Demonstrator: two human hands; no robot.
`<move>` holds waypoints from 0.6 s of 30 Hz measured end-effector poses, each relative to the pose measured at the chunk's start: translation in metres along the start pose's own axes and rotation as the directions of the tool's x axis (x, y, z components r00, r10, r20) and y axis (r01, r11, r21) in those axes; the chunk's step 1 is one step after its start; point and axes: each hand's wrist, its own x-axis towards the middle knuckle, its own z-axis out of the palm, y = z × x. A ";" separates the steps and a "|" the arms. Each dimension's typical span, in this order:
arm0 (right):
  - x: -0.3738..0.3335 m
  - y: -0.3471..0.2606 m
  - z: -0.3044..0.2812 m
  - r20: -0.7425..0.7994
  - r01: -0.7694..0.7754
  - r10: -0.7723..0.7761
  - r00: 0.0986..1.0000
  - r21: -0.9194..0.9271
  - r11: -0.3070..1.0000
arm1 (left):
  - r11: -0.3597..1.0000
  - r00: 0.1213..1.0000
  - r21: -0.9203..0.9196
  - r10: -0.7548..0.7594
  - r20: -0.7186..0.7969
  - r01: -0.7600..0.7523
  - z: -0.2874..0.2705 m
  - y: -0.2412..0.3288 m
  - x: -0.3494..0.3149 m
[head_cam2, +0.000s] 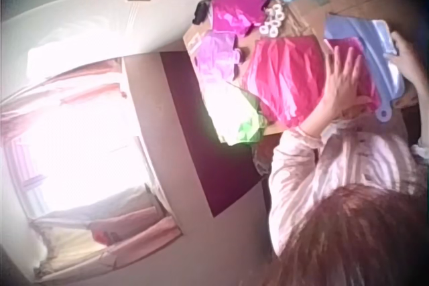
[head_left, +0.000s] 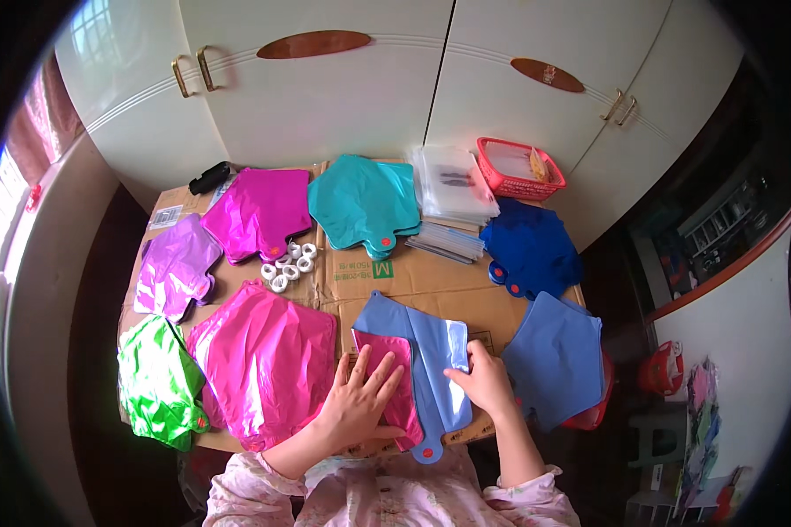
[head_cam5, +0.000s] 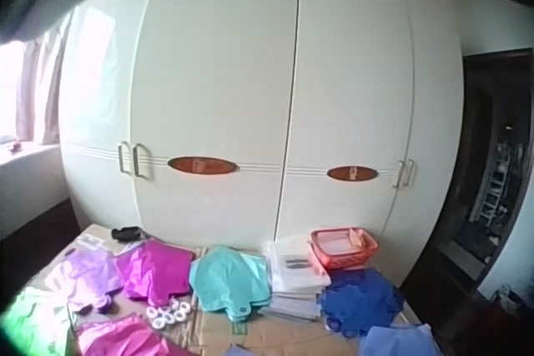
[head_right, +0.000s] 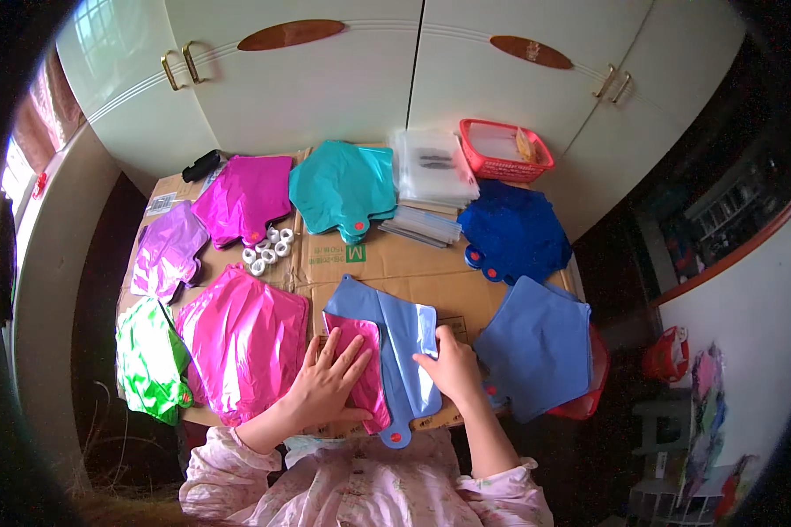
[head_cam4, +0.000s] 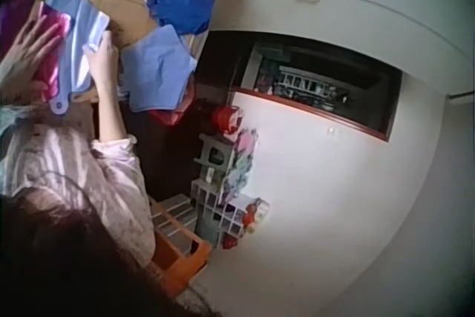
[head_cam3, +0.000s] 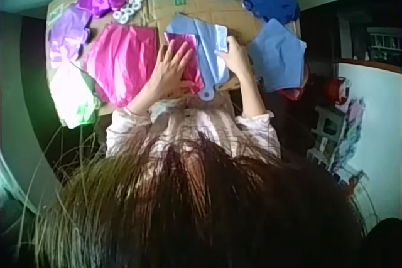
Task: Folding various colorful plastic items on a cardboard surface.
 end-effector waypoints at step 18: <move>-0.044 -0.001 0.004 0.026 0.049 -0.046 0.999 -0.125 0.991 | 1.000 1.000 0.015 -0.014 -0.003 0.014 -0.001 0.000 0.000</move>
